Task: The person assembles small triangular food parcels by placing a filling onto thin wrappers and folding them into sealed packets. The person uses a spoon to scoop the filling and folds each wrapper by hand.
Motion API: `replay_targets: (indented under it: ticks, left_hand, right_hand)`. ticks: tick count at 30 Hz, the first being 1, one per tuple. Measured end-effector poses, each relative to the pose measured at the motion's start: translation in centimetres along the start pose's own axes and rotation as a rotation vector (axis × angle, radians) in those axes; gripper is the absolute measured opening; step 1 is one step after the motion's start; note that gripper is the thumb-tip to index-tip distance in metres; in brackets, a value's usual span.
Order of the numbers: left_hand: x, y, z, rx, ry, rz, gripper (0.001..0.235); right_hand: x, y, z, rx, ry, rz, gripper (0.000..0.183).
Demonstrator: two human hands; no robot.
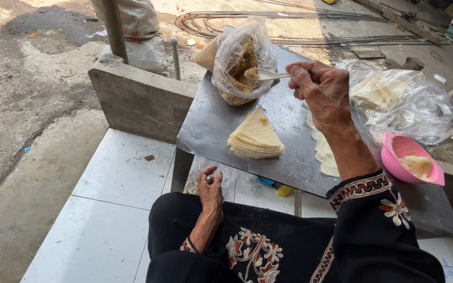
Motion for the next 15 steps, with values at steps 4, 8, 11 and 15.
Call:
replay_targets:
  ticks: [4, 8, 11, 15]
  left_hand:
    - [0.3, -0.6, 0.2, 0.024, 0.034, 0.025, 0.031]
    - [0.3, -0.9, 0.3, 0.009, 0.046, 0.019, 0.032]
    - [0.1, -0.9, 0.7, -0.004, 0.053, 0.012, 0.031]
    - [-0.2, -0.8, 0.7, 0.043, -0.019, 0.033, 0.031]
  right_hand:
    - [0.5, 1.2, 0.9, 0.305, 0.097, -0.052, 0.018]
    - [0.7, 0.8, 1.9, 0.616, 0.195, -0.099, 0.016]
    - [0.6, 0.4, 2.0, 0.652, 0.196, -0.099, 0.017]
    - [0.8, 0.4, 2.1, 0.682, 0.211, -0.108, 0.017]
Point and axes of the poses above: each hand's wrist, its own x-axis away from the middle knuckle, its own y-axis out of the back of the hand, z = x × y, the point moved 7 cm from there along -x, towards the middle knuckle, and after that the axes turned 6 degrees about z, right-handed, at the moved point
